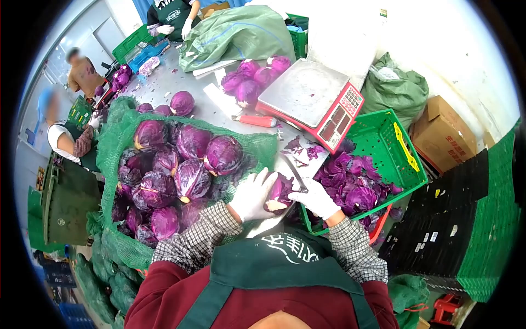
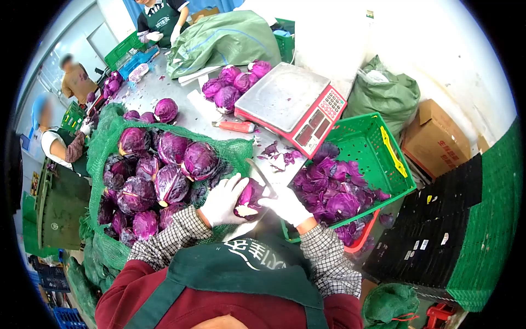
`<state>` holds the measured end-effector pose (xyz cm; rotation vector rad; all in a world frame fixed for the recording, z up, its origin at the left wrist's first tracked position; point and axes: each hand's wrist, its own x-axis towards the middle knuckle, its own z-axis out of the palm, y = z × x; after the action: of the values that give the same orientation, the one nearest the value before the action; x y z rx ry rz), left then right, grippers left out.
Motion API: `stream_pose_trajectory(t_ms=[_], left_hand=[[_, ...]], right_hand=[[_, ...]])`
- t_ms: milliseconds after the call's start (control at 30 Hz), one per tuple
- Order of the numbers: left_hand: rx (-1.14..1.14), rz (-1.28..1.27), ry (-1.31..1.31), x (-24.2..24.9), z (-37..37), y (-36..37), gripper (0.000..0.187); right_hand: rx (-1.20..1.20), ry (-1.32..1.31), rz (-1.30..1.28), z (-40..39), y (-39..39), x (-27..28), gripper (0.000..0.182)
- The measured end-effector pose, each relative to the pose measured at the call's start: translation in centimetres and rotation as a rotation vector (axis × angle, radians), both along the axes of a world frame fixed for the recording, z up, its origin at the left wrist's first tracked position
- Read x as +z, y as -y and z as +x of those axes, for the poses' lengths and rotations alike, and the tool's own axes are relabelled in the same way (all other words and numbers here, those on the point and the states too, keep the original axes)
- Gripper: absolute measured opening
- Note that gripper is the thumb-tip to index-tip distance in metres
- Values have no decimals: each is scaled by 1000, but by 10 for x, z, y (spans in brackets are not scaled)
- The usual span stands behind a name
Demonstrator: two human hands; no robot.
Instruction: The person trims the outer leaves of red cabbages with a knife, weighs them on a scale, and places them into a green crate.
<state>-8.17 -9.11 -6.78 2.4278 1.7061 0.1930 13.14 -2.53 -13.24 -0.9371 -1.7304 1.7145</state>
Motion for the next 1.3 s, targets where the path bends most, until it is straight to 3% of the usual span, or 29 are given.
stream_pose_trajectory(t_ms=[100, 133, 233, 267, 333, 367, 433, 467, 567, 600, 633, 700, 733, 767, 833, 900, 933, 1033, 1100, 1133, 1233, 1300], left_hand=[[60, -10, 76, -2, -2, 0, 106], [141, -78, 122, 0, -4, 1, 110], [183, -129, 159, -11, -14, -1, 112], [183, -139, 186, -13, -17, -2, 112], [183, -159, 248, -18, -21, -4, 113], [175, -155, 268, -23, -23, -4, 113], [153, -149, 306, -32, -25, -5, 113], [163, -105, 316, -30, -24, -2, 115], [215, -191, 694, -29, -29, 1, 115], [283, -302, 970, -35, -35, 2, 115], [235, -332, 1082, -49, -48, 0, 107], [209, -626, 1834, -4, -29, 10, 99], [228, -669, 2120, -18, -35, 15, 92], [187, -741, 2305, -16, -38, 13, 91], [337, -803, 2446, -2, -39, -10, 94], [15, -1134, 2778, 8, -43, -37, 88], [29, -832, 2275, 18, -39, -55, 85], [279, -350, 1666, 55, -17, -131, 66], [364, -250, 1491, 66, -2, -177, 61], [261, -183, 1453, 46, -7, -214, 63], [303, -54, 1184, 20, -5, -275, 68], [174, -367, 1254, 70, 6, -267, 69]], right_hand=[[-172, -12, 47, -4, 12, 12, 17], [-192, -131, -62, 0, 18, 18, 17], [-235, -4, -127, 22, 33, 59, 17], [-309, -98, -144, 35, 34, 55, 17], [-417, -7, -148, 73, 21, 34, 18], [-512, 145, 121, 91, 12, -7, 22], [-646, 345, 351, 107, 9, -49, 28], [-620, 306, 211, 93, 14, -31, 32], [-436, 203, 252, 48, 28, 0, 29], [-438, 56, 66, 36, 33, 5, 27], [-433, -98, -114, 27, 38, 9, 26], [-430, -329, -363, 23, 49, 13, 23], [-442, -403, -429, 23, 54, 7, 23], [-449, -469, -493, 22, 60, 2, 23], [-404, -485, -576, 24, 70, -5, 25], [-370, -539, -626, 24, 84, -6, 25], [-330, -508, -642, 25, 87, -16, 23], [-301, -449, -664, 25, 90, -31, 21], [-342, -289, -577, 24, 89, -11, 20], [-355, -286, -523, 24, 90, -8, 20], [-400, -264, -496, 23, 90, -8, 21], [-420, -289, -483, 27, 89, -9, 22]])
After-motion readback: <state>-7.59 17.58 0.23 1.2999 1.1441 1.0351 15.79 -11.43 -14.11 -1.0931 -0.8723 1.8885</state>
